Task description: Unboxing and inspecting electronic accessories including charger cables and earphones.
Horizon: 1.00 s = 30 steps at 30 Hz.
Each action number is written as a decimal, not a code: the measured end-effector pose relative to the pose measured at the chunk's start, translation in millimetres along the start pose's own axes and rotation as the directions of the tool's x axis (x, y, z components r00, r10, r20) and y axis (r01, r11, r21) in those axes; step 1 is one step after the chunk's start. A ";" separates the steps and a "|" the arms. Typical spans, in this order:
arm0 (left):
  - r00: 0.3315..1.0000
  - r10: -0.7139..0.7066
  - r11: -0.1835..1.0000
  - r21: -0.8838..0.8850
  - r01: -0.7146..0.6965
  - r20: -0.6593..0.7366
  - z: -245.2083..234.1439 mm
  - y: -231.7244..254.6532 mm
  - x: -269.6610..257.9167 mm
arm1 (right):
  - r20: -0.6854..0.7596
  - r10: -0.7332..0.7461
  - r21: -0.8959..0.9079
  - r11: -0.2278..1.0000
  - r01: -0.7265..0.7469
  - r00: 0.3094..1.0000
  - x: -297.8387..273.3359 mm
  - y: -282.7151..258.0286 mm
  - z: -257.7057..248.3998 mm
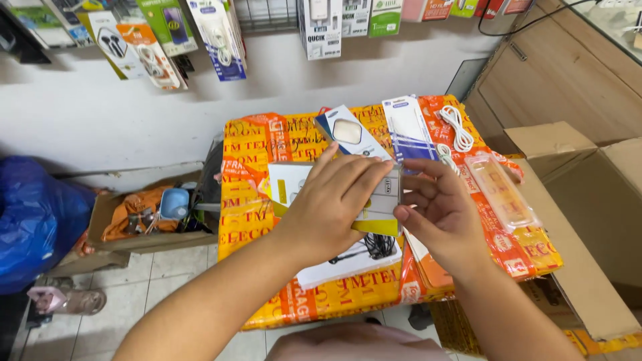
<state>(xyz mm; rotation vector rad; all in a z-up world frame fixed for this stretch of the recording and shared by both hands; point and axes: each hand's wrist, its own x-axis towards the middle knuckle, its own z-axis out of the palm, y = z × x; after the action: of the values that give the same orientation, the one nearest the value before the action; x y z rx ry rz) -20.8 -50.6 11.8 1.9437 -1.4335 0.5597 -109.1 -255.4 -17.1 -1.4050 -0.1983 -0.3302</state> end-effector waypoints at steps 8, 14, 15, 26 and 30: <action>1.000 0.018 1.000 0.009 -0.018 -0.013 -4.2 20.9 5.6 | 0.192 0.097 -0.048 0.995 -0.089 0.977 3.1 -22.9 -20.9; 0.995 -0.084 0.994 0.068 0.081 0.045 8.0 37.4 14.5 | 0.179 0.145 -0.074 0.988 -0.133 0.973 4.0 -18.4 -31.8; 0.993 -0.111 0.991 0.078 0.108 0.032 10.2 39.0 15.8 | 0.186 0.118 -0.073 0.992 -0.106 0.976 3.5 -17.0 -33.3; 0.999 -0.035 0.994 0.107 0.033 0.012 24.4 46.7 25.2 | 0.174 0.134 -0.123 0.986 -0.114 0.976 0.4 -17.6 -55.3; 0.999 -0.024 0.994 0.107 0.021 0.031 26.6 48.1 29.5 | 0.183 0.132 -0.151 0.983 -0.105 0.974 -1.6 -15.7 -62.9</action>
<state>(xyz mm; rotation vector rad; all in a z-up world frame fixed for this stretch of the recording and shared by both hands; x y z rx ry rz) -58.3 -98.7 25.1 2.0585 -1.4258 0.6080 -119.6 -319.3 -12.9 -1.5820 -0.2522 -0.1099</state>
